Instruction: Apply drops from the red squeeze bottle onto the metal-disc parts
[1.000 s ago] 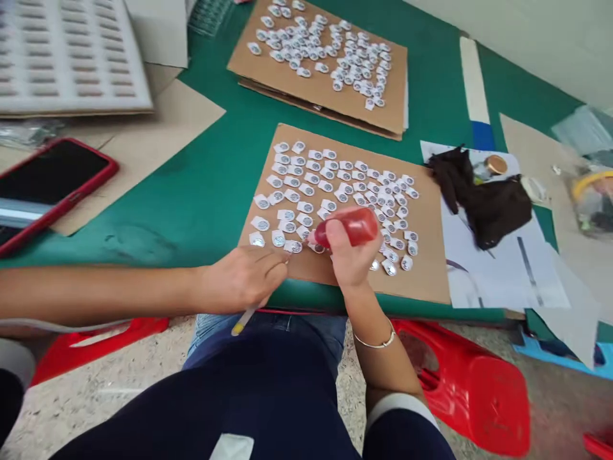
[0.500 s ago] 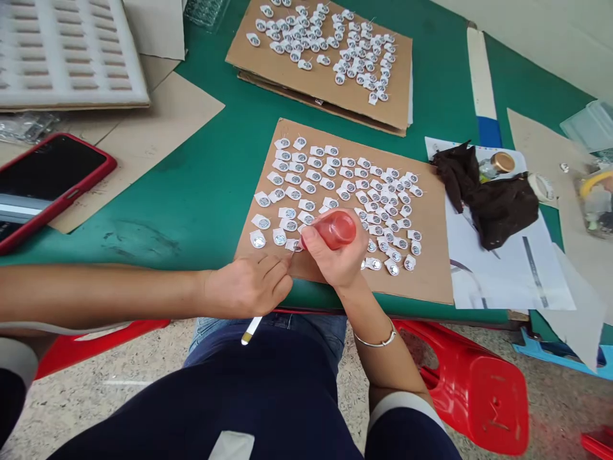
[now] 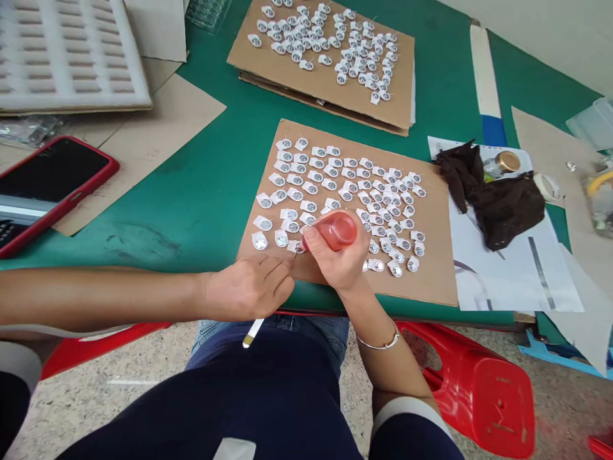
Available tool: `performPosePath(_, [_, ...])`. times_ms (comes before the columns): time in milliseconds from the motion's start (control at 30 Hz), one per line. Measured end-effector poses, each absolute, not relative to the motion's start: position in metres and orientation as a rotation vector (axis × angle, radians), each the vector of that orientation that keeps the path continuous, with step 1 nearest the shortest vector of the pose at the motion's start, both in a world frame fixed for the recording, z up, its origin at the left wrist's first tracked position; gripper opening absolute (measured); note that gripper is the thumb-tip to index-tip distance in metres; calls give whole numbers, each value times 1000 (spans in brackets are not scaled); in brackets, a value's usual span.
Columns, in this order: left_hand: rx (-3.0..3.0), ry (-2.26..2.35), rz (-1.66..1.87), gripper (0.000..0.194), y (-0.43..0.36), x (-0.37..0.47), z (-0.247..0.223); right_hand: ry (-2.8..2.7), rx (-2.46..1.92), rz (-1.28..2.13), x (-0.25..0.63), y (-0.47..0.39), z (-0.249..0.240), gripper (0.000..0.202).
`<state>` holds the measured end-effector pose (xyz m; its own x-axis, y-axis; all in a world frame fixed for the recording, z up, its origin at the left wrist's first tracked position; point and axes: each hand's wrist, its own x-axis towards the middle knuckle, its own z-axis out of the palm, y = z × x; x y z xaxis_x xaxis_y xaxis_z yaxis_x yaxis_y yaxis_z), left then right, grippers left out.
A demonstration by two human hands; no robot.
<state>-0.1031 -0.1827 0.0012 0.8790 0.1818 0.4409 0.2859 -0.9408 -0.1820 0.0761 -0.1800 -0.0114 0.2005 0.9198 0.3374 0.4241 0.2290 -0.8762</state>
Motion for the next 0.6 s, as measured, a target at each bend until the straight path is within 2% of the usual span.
performPosePath(600, [-2811,-336,-570,18,-180,-104,2,-1375,-1404,539,74,-176,-9,27])
